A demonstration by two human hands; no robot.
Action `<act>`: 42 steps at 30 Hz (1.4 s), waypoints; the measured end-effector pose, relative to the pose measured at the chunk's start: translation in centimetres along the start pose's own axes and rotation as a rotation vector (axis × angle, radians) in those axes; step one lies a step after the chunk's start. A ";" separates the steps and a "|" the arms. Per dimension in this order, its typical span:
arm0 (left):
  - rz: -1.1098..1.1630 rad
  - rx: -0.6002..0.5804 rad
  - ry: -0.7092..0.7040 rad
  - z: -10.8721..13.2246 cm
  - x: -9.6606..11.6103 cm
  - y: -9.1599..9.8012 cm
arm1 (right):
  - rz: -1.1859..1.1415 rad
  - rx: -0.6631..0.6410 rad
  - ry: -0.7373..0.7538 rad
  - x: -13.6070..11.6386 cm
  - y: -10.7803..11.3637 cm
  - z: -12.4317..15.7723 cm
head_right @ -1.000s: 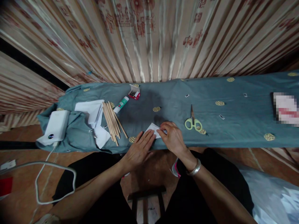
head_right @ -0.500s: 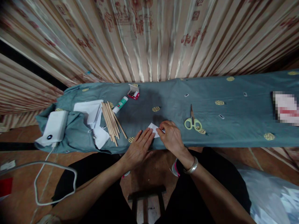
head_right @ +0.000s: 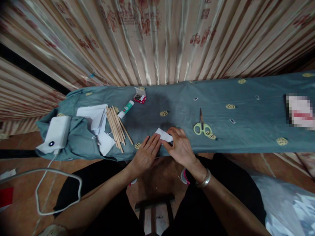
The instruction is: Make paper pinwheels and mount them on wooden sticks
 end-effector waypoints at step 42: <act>0.043 0.051 0.059 5.5 -2.6 2.7 | -0.079 0.007 0.013 1.8 0.5 1.3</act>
Point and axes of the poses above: each hand's wrist, its own z-axis away from the middle knuckle, its own y-axis out of the back of the hand, x = y × z, the point moved 9 cm from there along -z, towards the middle knuckle, and after that the axes turned 3 degrees about z, right-handed, at the moved point
